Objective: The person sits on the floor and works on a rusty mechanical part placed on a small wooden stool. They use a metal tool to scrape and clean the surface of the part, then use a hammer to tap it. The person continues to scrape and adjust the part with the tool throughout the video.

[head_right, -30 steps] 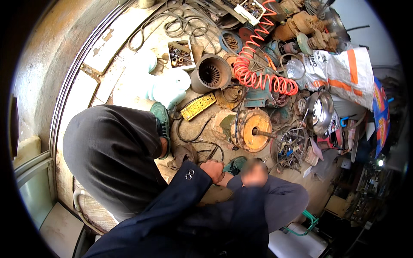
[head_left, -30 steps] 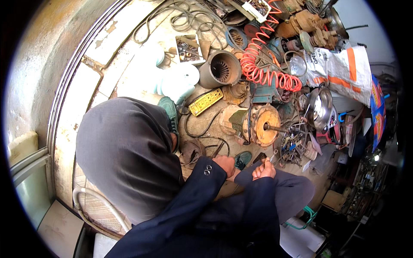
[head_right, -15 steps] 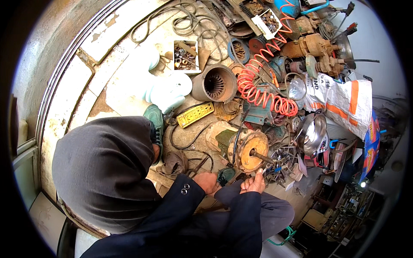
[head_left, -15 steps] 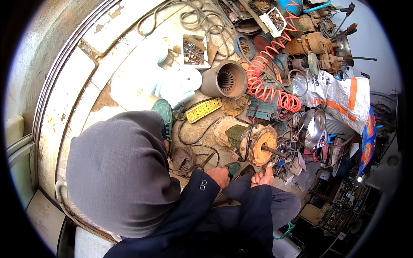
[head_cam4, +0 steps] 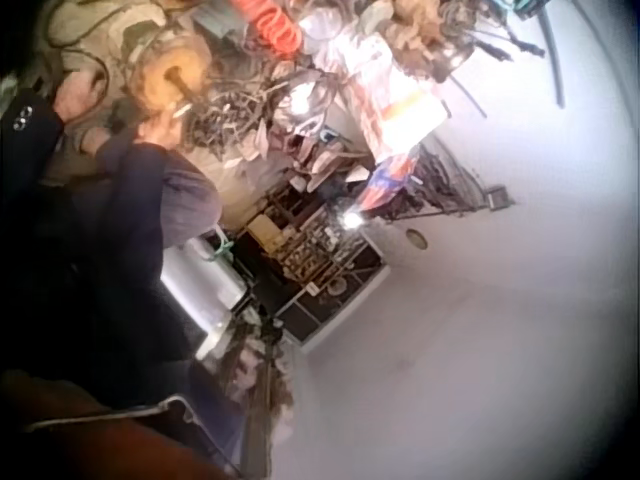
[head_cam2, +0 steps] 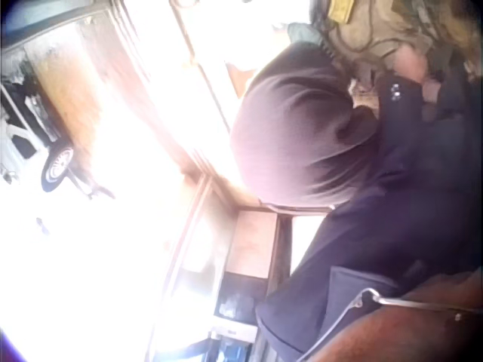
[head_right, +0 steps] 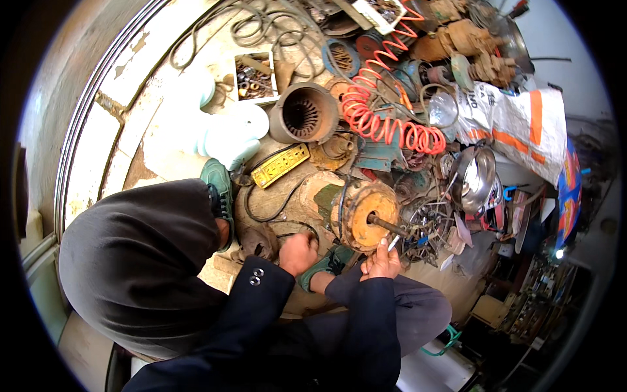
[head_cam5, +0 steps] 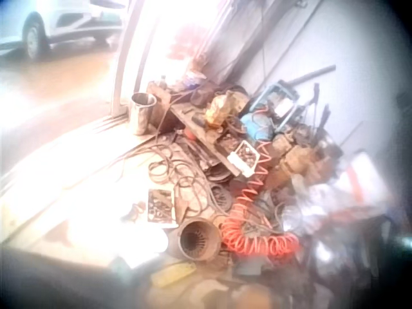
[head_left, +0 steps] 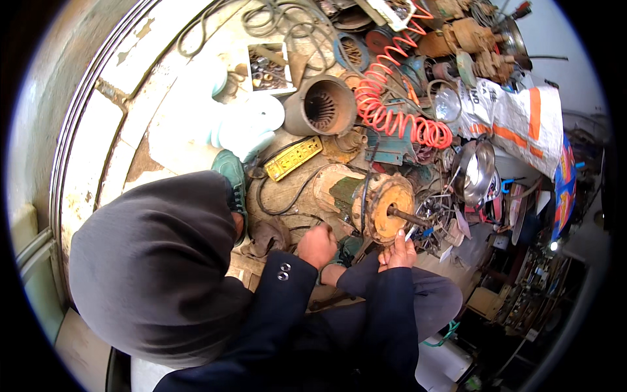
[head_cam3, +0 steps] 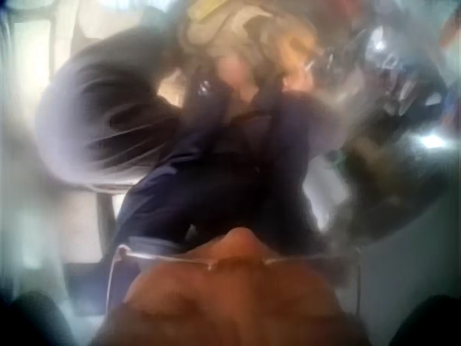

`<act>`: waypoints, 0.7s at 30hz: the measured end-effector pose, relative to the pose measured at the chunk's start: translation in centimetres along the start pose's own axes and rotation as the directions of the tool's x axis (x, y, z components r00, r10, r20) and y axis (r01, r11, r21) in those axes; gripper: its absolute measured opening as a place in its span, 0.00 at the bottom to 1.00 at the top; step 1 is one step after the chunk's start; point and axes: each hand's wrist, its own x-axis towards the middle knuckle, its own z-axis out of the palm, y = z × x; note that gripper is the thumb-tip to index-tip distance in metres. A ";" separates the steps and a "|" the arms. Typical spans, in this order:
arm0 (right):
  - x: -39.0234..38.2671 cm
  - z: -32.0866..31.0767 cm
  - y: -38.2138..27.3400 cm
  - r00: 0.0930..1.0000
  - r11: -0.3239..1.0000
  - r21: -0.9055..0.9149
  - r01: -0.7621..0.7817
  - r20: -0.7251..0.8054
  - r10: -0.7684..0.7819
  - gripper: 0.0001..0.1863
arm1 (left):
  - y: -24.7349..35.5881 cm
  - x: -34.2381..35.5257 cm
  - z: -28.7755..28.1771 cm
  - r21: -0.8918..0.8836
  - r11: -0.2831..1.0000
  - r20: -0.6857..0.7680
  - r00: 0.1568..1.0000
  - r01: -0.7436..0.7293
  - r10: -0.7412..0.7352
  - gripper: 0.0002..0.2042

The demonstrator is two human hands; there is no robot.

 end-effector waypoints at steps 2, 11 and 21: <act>-0.2 0.5 -0.1 0.998 0.998 0.030 0.056 -0.022 -0.055 0.09 | -0.2 1.7 0.0 -0.173 0.983 -0.224 0.974 -0.055 0.015 0.11; 1.0 -0.6 0.9 0.993 0.980 0.162 0.119 -0.014 -0.118 0.11 | 8.4 4.3 -6.7 -0.341 0.854 -0.331 0.900 -0.393 0.282 0.17; 2.6 -0.7 2.6 0.966 0.947 0.245 0.209 0.097 -0.238 0.11 | 8.5 3.6 -5.0 -0.138 0.864 -0.367 0.835 -0.484 0.409 0.30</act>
